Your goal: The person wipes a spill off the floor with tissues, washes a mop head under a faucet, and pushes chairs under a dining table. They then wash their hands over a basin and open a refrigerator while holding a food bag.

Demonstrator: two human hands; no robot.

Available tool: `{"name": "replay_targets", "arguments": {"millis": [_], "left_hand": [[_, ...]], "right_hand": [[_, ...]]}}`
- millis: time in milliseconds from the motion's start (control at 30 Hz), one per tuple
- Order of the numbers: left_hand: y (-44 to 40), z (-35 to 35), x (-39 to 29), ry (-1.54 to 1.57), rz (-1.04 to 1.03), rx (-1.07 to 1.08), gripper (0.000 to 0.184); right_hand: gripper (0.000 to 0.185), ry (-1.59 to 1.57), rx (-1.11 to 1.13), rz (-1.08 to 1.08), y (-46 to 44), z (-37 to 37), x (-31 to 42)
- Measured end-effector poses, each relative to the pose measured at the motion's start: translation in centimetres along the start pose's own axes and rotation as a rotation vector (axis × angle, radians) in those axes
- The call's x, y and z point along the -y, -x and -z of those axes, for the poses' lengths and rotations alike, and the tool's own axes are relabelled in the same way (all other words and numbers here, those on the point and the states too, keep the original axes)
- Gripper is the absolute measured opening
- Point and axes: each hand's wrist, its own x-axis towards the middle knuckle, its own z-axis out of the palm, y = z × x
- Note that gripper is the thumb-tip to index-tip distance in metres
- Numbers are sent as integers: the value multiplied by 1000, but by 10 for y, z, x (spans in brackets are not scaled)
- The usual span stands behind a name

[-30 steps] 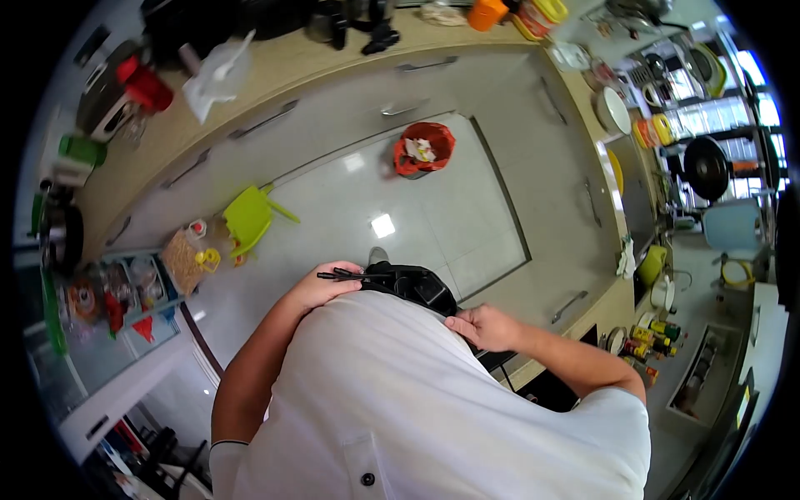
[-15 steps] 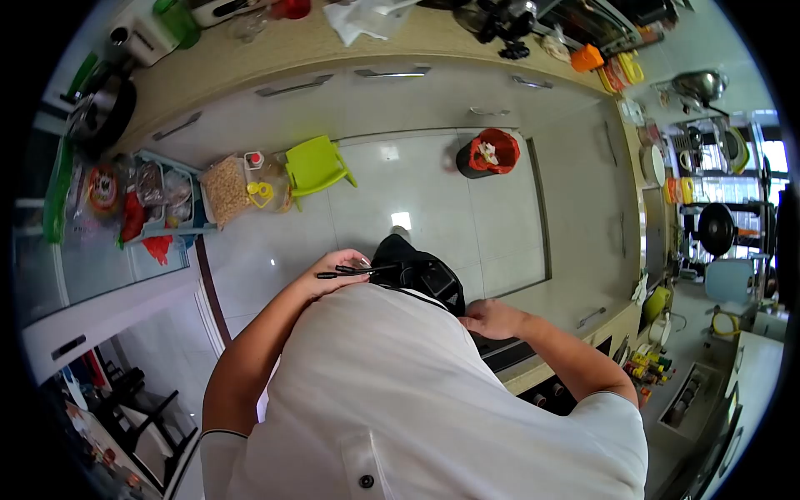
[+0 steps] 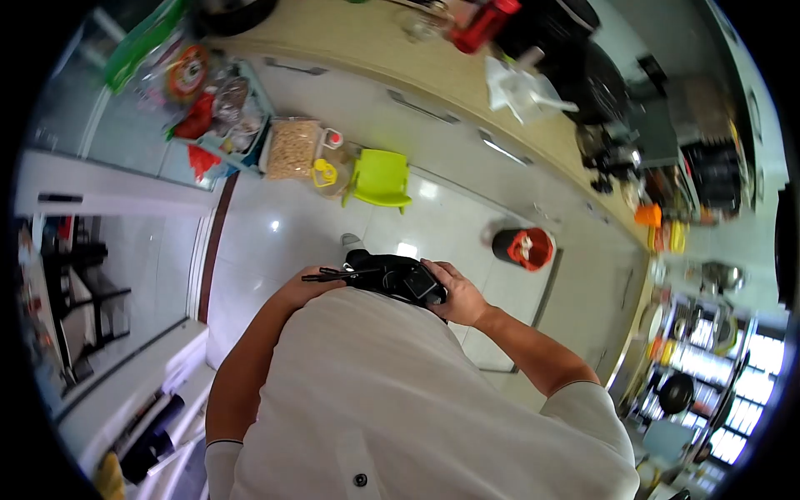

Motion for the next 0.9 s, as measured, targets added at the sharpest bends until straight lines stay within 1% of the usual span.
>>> {"name": "replay_targets", "arguments": {"millis": [33, 100, 133, 200, 233, 300, 333, 400, 433, 467, 533, 567, 600, 667, 700, 767, 800, 867, 900], "left_hand": [[11, 5, 5, 23, -5, -42, 30], [30, 8, 18, 134, 30, -263, 31], [38, 12, 23, 157, 27, -288, 31], [56, 18, 35, 270, 134, -323, 35], [67, 19, 41, 291, 128, -344, 35], [87, 21, 57, 319, 47, -533, 35], [99, 22, 68, 340, 37, -547, 35], [123, 29, 97, 403, 45, -694, 38], [136, 31, 108, 484, 78, -760, 39], [148, 36, 122, 500, 65, -771, 39], [176, 45, 149, 613, 52, -811, 38], [187, 53, 165, 668, 47, -828, 38], [200, 60, 177, 681, 38, -831, 38], [230, 80, 204, 616, -65, -695, 37], [247, 87, 211, 610, -55, -675, 36], [278, 102, 233, 640, -53, -684, 36], [293, 111, 241, 657, -56, -697, 36], [321, 128, 260, 639, -52, -738, 36], [333, 138, 269, 614, -47, -767, 36]], "right_hand": [[82, 44, 53, 53, -16, 5, 6], [86, 135, 149, 154, -46, 16, 22], [86, 147, 174, 175, -57, 18, 26], [82, 100, 227, 144, -74, 15, 34], [82, 113, 247, 163, -80, 12, 37], [76, 144, 229, 114, -82, -2, 37], [76, 162, 244, 128, -81, -9, 39], [70, 141, 260, -101, -82, -29, 41], [71, 68, 283, -201, -84, -44, 37], [71, 87, 288, -189, -90, -61, 33], [74, -250, 424, -521, -101, -88, 47], [75, -353, 425, -569, -106, -104, 53], [75, -337, 426, -565, -107, -115, 70], [75, -193, 450, -443, -116, -144, 106], [75, -183, 456, -436, -120, -158, 126], [80, -141, 482, -270, -127, -185, 161], [80, -132, 490, -263, -133, -196, 175], [82, 230, 459, -80, -148, -220, 199], [85, 286, 475, -123, -154, -219, 253]]}}
